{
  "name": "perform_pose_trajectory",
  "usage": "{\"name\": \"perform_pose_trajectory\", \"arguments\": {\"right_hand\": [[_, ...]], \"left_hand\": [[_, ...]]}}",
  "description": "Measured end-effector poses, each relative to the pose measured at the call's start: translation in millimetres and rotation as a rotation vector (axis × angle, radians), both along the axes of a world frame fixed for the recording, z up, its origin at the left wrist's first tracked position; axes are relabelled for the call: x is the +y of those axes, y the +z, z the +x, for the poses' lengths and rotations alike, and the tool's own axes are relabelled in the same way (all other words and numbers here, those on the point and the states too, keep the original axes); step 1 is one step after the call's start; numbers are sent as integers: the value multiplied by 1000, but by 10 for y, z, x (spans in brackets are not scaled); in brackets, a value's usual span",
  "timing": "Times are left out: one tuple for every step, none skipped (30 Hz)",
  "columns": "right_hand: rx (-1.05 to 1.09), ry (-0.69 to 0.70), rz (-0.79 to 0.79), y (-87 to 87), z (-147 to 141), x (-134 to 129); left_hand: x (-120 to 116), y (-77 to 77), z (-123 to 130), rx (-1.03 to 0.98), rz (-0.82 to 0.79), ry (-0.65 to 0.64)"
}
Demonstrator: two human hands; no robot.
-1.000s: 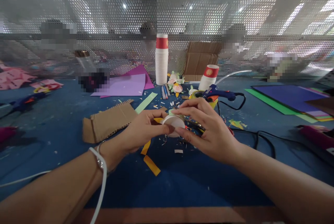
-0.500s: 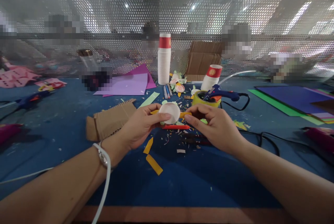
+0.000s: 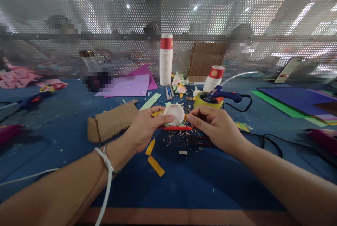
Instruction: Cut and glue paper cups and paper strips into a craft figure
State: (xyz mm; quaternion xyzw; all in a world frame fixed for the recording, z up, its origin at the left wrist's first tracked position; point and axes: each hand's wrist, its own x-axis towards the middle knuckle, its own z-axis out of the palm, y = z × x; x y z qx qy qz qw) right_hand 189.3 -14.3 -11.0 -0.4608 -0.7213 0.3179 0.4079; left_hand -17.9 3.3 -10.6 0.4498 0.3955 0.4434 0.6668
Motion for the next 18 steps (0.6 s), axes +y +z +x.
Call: {"name": "perform_pose_trajectory", "arguments": {"right_hand": [[-1,0,0,2,-1,-2],[-3,-3,1,3,-1,-3],[-5,-5,2,4,-1,-2],[-6,-7,3,4,-1,-1],[-7,-6,2,4,-1,1],[-8,-4,0,4,-2,4],[-9,-1,-1,5,-4,7],[-8,2,0,6,-6,9],[-6,3,0,7,-9,11],[-2,4,1,7,-12,13],[3,5,0,7,-14,14],[10,6,-3,5,-16,15],[18,10,-11,2,-17,15],[23,18,-21,-3,-17,15],[23,27,-32,-10,-17,15],[22,37,-41,-18,-17,15],[20,46,-48,-25,-17,14],[21,52,-49,-32,-18,13]], "left_hand": [[-1,-5,1,-4,2,2],[0,-9,1,-5,12,7],[2,-12,-1,-4,25,12],[3,-14,-4,-3,35,12],[3,-15,-6,-3,41,10],[2,-15,-6,-3,40,7],[0,-16,-5,-3,36,5],[-2,-16,-3,-3,29,5],[-4,-17,0,-4,19,9],[-5,-19,3,-5,10,14],[-4,-21,6,-6,4,19],[-2,-23,9,-8,0,20],[0,-25,11,-12,-2,17],[3,-26,13,-19,-3,13],[6,-27,15,-28,-3,10],[8,-28,17,-37,-6,6],[9,-28,18,-46,-11,3],[9,-27,20,-53,-17,2]]}}
